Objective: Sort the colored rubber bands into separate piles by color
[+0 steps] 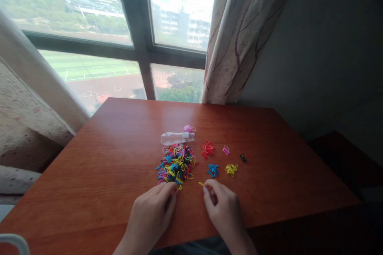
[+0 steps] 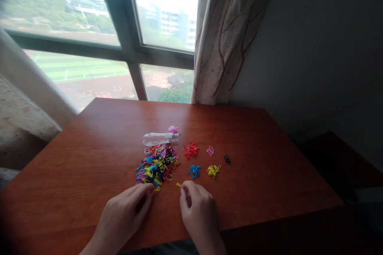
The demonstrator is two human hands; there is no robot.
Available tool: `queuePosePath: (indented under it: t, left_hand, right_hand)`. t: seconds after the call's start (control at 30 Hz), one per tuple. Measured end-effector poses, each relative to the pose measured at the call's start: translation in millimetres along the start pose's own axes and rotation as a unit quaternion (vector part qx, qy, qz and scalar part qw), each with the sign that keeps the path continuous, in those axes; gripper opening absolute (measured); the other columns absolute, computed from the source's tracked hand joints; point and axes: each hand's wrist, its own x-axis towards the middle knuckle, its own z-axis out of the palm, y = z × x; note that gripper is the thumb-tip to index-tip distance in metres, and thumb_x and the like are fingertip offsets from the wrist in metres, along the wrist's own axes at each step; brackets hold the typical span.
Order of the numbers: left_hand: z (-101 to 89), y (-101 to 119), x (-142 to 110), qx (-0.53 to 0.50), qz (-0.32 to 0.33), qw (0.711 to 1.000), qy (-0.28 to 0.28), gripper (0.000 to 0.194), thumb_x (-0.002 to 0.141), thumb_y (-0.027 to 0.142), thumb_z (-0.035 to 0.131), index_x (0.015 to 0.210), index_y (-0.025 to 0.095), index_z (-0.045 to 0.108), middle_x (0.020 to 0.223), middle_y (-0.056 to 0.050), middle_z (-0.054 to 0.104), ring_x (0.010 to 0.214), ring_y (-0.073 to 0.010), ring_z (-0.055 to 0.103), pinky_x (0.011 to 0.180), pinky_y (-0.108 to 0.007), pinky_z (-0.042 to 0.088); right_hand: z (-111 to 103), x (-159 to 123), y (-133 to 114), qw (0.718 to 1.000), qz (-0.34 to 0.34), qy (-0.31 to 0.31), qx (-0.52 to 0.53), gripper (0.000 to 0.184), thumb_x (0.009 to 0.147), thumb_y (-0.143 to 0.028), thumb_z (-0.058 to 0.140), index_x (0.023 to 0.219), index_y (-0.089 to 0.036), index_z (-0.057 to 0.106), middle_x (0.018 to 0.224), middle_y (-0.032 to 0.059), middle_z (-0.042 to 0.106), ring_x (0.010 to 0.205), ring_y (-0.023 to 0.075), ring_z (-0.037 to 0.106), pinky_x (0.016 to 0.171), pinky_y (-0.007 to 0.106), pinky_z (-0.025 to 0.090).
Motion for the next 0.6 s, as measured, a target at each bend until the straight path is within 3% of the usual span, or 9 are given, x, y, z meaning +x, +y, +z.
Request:
queuePosePath:
  t: [0.17, 0.27, 0.6]
  left_hand:
    - [1.2, -0.9, 1.0, 0.002, -0.003, 1.000, 0.012, 0.017, 0.093, 0.025, 0.047, 0.092, 0.025, 0.064, 0.084, 0.001, 0.075, 0.067, -0.0182, 0.072, 0.057, -0.026, 0.050]
    - [1.0, -0.9, 1.0, -0.006, -0.004, 1.000, 0.010, 0.017, 0.093, 0.025, 0.047, 0.092, 0.025, 0.064, 0.083, 0.002, 0.075, 0.067, -0.0176, 0.072, 0.057, -0.025, 0.050]
    - [-1.4, -1.2, 1.8, -0.027, -0.010, 1.000, 0.004, 0.014, 0.091, 0.024, 0.050, 0.091, 0.025, 0.064, 0.082, 0.002, 0.075, 0.067, -0.0163, 0.072, 0.054, -0.023, 0.049]
  right_hand:
    - [-27.8, 8.8, 46.9, 0.992, 0.073, 0.090, -0.040, 0.024, 0.095, -0.037, 0.050, 0.087, -0.020, 0.065, 0.060, -0.0014, 0.058, 0.051, 0.0142, 0.056, 0.056, 0.024, 0.038]
    - [-37.1, 13.8, 65.4, 0.988, 0.095, 0.107, -0.063, 0.027, 0.094, -0.041, 0.051, 0.087, -0.020, 0.065, 0.059, -0.0007, 0.058, 0.052, 0.0151, 0.056, 0.055, 0.025, 0.039]
    - [-39.4, 9.8, 79.2, 0.986, 0.127, 0.095, -0.053, 0.028, 0.093, -0.044, 0.050, 0.088, -0.021, 0.066, 0.060, -0.0014, 0.058, 0.053, 0.0153, 0.057, 0.056, 0.024, 0.040]
